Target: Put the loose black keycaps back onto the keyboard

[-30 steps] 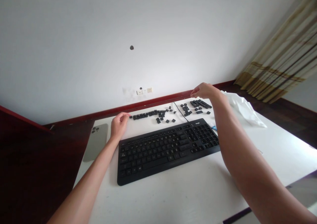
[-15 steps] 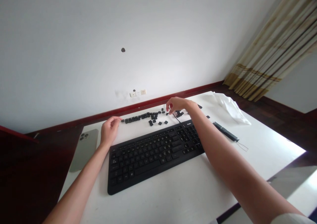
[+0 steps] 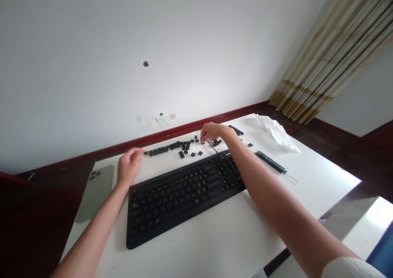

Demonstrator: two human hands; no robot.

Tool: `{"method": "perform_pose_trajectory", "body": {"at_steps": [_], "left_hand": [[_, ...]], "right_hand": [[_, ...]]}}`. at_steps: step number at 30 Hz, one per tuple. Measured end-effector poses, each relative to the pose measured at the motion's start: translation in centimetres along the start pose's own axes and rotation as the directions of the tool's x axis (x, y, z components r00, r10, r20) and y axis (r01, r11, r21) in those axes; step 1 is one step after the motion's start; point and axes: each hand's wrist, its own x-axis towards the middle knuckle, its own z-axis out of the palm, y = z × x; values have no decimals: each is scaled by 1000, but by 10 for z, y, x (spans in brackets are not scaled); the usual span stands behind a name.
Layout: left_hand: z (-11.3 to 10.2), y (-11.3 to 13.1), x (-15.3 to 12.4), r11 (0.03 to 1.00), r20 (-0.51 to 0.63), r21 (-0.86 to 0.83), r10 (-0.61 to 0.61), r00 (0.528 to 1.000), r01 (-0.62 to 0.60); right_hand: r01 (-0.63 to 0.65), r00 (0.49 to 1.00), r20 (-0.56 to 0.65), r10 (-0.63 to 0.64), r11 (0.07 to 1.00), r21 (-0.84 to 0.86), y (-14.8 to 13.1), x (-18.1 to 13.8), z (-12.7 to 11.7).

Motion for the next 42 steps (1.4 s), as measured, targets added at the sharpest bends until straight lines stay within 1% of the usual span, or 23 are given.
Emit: {"method": "perform_pose_trajectory", "body": {"at_steps": [8,12,15,17,18,20,22,23,24,25,26,27,28,29,30,31,33,36,38,39,42], "left_hand": [[-1,0,0,1000,5,4,-3,1000,3],[-2,-1,0,1000,11,6,-5,1000,5],[-2,-1,0,1000,1,29,-4,1000,4],[-1,-1,0,999,-4,35,-1,1000,1],[-1,-1,1,999,-1,34,-2,1000,2],[-1,0,1,999,-1,37,-15,1000,15],[0,-1,1,999,-10,42,-27,1000,27],[0,-1,1,999,-12,34,-23,1000,24],[0,-2,1,1000,-11,20,-16,1000,16],[0,-2,1,1000,-5,1,-6,1000,6],[0,-3,1,1000,3,-19,1,1000,-1],[0,-3,1,999,9,-34,5,1000,-5],[0,-3,1,999,13,-42,4,1000,-4],[1,-2,1,999,13,-44,2,1000,-1],[0,-1,1,999,14,-43,-1,1000,2],[0,0,1,999,15,-41,-5,1000,6],[0,2,0,999,15,-32,-9,1000,9],[-1,6,-1,1000,6,-11,3,1000,-3],[-1,6,-2,1000,6,-2,7,1000,-7],[-1,5,-2,1000,7,-2,5,1000,-5],[0,2,0,1000,13,-10,5,1000,-5]], "right_hand": [[-38,999,-9,38,999,-13,-6,-2,1],[-55,998,-28,54,998,-38,-15,-13,-7],[-72,996,-63,68,995,-63,-35,-27,-17],[-51,996,-78,45,996,-76,-59,-38,-19],[-15,997,-80,8,996,-83,-74,-44,-17],[110,989,-77,-122,983,-146,-110,-56,-6],[280,956,-31,-292,938,-204,-147,-69,12],[361,929,3,-370,904,-230,-164,-74,21],[439,897,64,-438,865,-242,-179,-80,31],[529,849,141,-510,820,-218,-192,-85,40],[596,799,235,-554,784,-177,-202,-89,48],[630,767,283,-575,760,-161,-209,-93,54],[638,760,304,-575,750,-176,-214,-96,60],[631,768,303,-564,747,-210,-217,-97,65],[612,788,278,-550,749,-254,-218,-98,69],[588,809,243,-536,753,-296,-217,-97,73],[551,832,164,-530,758,-348,-212,-92,78],[488,848,11,-530,773,-405,-203,-80,84],[460,847,-54,-530,780,-424,-197,-73,87],[456,849,-56,-525,783,-423,-195,-70,88],[448,870,-1,-494,791,-416,-191,-64,91]]}}
